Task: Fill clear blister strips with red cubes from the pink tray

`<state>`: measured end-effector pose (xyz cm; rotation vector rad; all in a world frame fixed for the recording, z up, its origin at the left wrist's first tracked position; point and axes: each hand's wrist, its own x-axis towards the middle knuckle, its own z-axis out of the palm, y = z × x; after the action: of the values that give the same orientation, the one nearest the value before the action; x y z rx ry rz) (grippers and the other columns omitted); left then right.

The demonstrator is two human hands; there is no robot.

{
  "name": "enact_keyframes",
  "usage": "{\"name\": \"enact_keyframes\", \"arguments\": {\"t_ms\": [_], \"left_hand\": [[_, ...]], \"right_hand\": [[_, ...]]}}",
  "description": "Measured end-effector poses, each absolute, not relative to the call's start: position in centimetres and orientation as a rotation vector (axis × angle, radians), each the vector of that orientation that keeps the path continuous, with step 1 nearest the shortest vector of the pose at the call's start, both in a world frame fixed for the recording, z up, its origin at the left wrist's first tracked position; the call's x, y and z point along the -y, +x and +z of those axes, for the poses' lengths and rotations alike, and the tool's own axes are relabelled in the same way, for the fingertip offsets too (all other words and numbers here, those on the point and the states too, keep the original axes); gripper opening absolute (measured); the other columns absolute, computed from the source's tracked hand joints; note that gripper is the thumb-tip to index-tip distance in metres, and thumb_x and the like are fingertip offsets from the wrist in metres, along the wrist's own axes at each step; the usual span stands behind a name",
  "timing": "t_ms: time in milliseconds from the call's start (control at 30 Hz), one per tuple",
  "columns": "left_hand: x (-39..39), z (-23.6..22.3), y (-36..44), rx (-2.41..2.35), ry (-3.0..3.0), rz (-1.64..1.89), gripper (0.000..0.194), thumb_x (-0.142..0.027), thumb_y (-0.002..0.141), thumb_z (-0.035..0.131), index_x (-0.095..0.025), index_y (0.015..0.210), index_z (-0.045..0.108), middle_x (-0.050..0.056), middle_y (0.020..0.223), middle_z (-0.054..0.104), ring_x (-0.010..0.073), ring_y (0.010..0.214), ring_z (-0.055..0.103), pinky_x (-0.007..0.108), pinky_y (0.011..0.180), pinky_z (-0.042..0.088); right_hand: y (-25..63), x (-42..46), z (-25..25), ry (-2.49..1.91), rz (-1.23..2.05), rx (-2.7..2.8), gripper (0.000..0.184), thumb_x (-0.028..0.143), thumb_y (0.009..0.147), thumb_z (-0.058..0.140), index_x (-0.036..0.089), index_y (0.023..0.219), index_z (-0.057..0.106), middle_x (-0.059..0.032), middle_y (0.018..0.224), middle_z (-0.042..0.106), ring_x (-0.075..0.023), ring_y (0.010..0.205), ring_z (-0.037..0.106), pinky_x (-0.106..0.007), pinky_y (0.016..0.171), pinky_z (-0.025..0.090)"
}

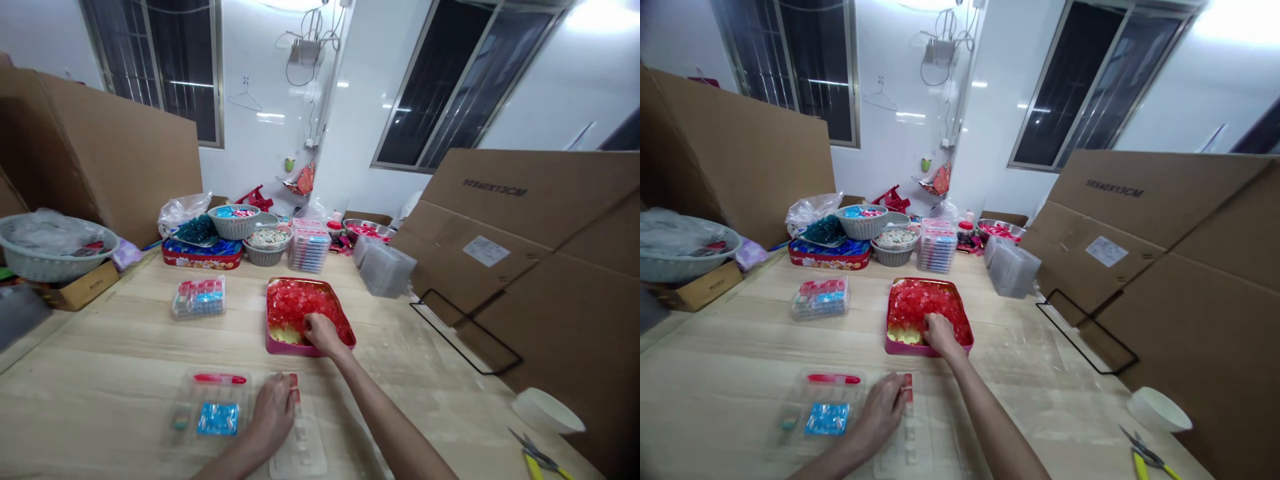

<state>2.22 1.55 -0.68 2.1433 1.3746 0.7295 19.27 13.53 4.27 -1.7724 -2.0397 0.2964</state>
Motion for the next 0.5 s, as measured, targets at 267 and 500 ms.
{"name": "enact_keyframes", "arguments": {"t_ms": [267,500], "left_hand": [[-0.5,-2.3,0.2,-1.223,2.132,0.805,0.036,-0.001,0.065,0.044,-0.018,0.093,0.059,0.007,0.095,0.061,0.0215,0.095,0.056,0.036,0.085,0.046],[-0.2,-2.6,0.4,-1.185,2.087,0.818,0.043,-0.001,0.06,0.046,-0.02,0.098,0.056,0.007,0.099,0.058,0.0228,0.101,0.052,0.04,0.092,0.043]], "right_hand": [[18.8,-3.8,6.7,-1.355,0.608,2.206,0.019,0.005,0.071,0.048,0.018,0.075,0.061,-0.0004,0.075,0.063,-0.0128,0.068,0.058,-0.02,0.062,0.042],[17.1,0.9,4.0,-1.234,0.672,2.321,0.025,0.002,0.074,0.045,0.018,0.083,0.062,-0.0046,0.084,0.065,-0.0171,0.079,0.059,-0.025,0.071,0.043]]}}
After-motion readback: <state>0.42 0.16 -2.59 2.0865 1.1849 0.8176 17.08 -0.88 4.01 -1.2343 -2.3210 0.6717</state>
